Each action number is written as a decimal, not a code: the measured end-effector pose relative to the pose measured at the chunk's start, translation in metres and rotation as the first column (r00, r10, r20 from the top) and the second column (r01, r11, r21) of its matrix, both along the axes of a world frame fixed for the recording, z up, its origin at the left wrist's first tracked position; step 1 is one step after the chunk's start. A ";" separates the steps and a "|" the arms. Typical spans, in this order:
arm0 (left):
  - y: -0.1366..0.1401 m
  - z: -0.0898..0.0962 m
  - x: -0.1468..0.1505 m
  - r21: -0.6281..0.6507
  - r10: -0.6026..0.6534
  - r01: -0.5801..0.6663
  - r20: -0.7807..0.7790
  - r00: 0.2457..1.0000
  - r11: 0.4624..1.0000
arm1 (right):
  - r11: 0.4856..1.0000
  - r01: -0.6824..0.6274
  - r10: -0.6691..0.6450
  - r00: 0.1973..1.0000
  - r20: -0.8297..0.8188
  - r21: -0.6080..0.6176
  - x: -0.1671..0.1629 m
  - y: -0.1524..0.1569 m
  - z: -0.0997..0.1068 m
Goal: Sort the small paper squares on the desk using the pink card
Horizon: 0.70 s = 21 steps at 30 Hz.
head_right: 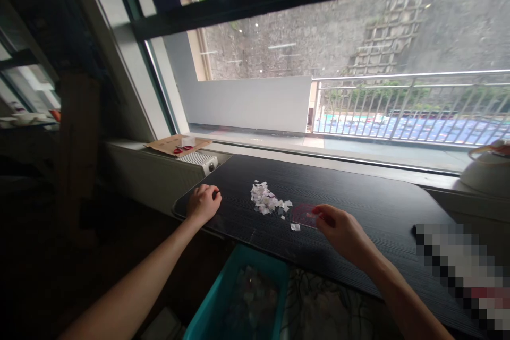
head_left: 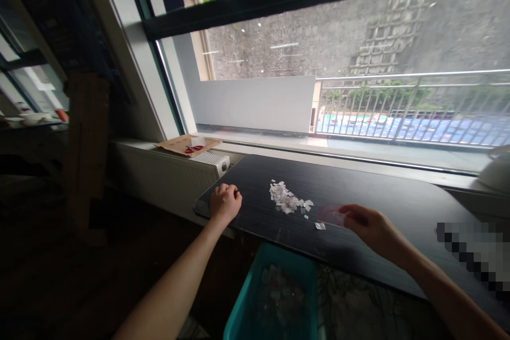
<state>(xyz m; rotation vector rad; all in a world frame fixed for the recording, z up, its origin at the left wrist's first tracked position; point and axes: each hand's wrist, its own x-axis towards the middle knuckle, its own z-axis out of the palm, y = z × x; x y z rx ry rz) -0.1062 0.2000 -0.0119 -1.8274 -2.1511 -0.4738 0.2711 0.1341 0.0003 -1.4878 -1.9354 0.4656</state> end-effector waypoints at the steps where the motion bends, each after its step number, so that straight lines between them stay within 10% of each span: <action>1: 0.000 0.000 0.000 0.000 0.000 0.000 -0.002 1.000 1.000 | 1.000 0.020 -0.020 1.000 0.012 0.005 0.005 -0.002 0.000; 21: 0.005 -0.003 -0.003 0.026 -0.010 0.011 -0.015 1.000 1.000 | 0.987 0.159 -0.158 0.980 0.122 0.000 0.007 -0.011 0.017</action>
